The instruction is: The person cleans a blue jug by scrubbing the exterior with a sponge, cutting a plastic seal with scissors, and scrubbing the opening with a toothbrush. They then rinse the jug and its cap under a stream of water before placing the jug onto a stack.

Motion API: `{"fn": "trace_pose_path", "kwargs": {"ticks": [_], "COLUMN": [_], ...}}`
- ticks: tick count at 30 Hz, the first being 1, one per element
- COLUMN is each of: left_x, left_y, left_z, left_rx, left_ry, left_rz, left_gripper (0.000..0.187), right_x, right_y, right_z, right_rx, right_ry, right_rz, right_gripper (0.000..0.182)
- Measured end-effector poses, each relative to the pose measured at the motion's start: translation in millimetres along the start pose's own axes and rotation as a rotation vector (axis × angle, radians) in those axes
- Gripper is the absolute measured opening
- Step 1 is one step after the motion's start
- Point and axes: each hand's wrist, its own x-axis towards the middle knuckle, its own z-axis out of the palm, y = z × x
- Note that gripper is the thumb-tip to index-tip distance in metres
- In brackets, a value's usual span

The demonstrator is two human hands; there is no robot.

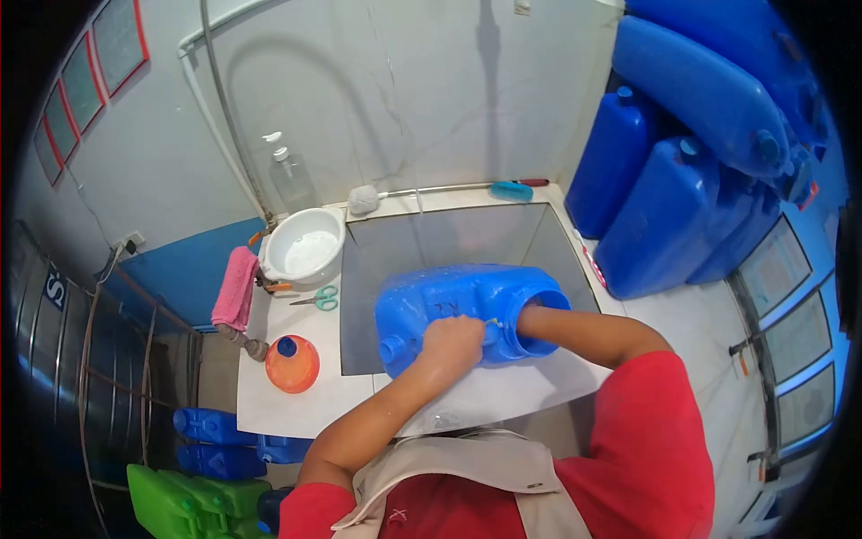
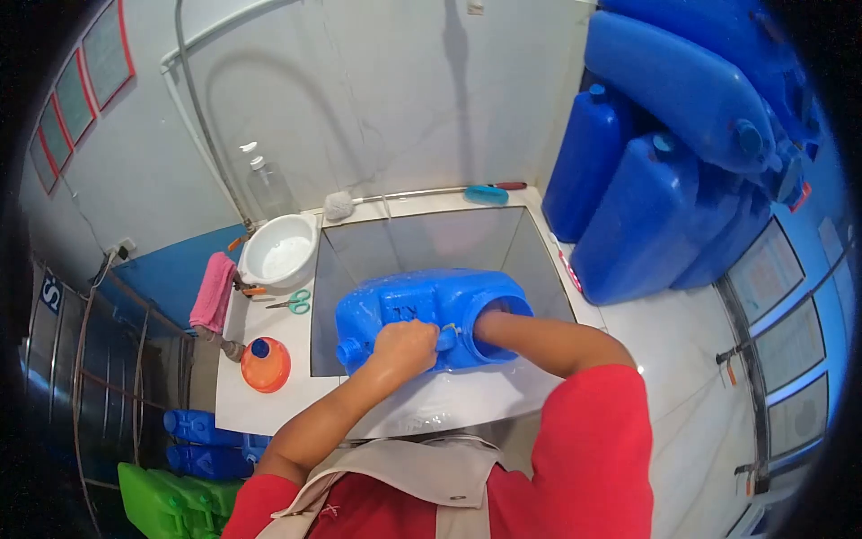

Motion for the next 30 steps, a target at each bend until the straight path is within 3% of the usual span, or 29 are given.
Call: {"fn": "trace_pose_path", "kwargs": {"ticks": [2, 3, 4, 6, 10, 12, 14, 16, 18, 20, 22, 24, 26, 28, 30], "left_x": [4.9, 5.7, 3.7, 2.5, 10.1, 19.8, 26.6, 32.3, 35.2, 40.8, 48.3, 52.9, 47.8, 30.7, 16.5], "left_y": [-6.3, -10.1, -13.0, -22.1, -42.6, -54.7, -72.7, -88.3, -100.9, -117.3, -137.1, -171.2, -188.9, -194.9, -200.9], "left_z": [-0.1, -0.6, -1.4, -7.0, -2.3, 1.0, 19.7, 41.0, 51.8, 65.6, 92.9, 144.4, 156.8, 143.7, 132.8], "left_rx": [0.009, 0.020, 0.012, -0.040, -0.025, -0.087, -0.103, -0.265, -0.375, -0.482, -0.536, -0.535, -0.536, -0.681, -0.659], "left_ry": [-0.003, -0.006, -0.014, 0.160, 0.271, 0.380, 0.447, 0.573, 0.559, 0.548, 0.585, 0.611, 0.624, 0.001, -0.125], "left_rz": [-0.003, -0.019, 0.000, -0.106, -0.192, -0.297, -0.301, -0.376, -0.408, -0.440, -0.324, -0.303, -0.273, -0.353, -0.369], "left_gripper": [0.017, 0.018, 0.018, 0.021, 0.019, 0.020, 0.021, 0.023, 0.024, 0.025, 0.017, 0.018, 0.020, 0.042, 0.044], "right_x": [-7.0, -27.4, -49.1, -96.5, -121.8, -137.0, -148.2, -151.9, -132.7, -75.1, -11.5, 34.7, 53.3, 62.3, 65.3], "right_y": [5.7, 5.1, 6.4, -10.8, -11.2, 14.4, 43.7, 78.6, 103.2, 123.6, 98.9, 55.0, 49.1, 54.9, 65.7], "right_z": [6.2, -5.8, -16.6, -31.5, -64.4, -73.2, -76.7, -70.7, -54.4, -30.5, -19.2, -21.4, -22.0, -16.7, -3.6], "right_rx": [-0.039, -0.023, 0.062, 0.374, 0.649, 0.999, 1.189, 1.238, 1.284, 1.173, 0.986, 0.875, 0.780, 0.688, 0.766], "right_ry": [-0.026, 0.006, 0.030, 0.459, 0.982, 1.256, 1.498, 1.513, 1.507, 1.348, 1.273, 1.651, 1.680, 1.689, 1.419], "right_rz": [0.043, -0.095, -0.075, 0.029, 0.063, -0.113, -0.157, -0.051, 0.052, 0.337, 0.339, 0.565, 0.456, 0.341, 0.534], "right_gripper": [0.038, 0.032, 0.028, 0.024, 0.022, 0.022, 0.023, 0.024, 0.025, 0.026, 0.025, 0.023, 0.024, 0.026, 0.031]}}
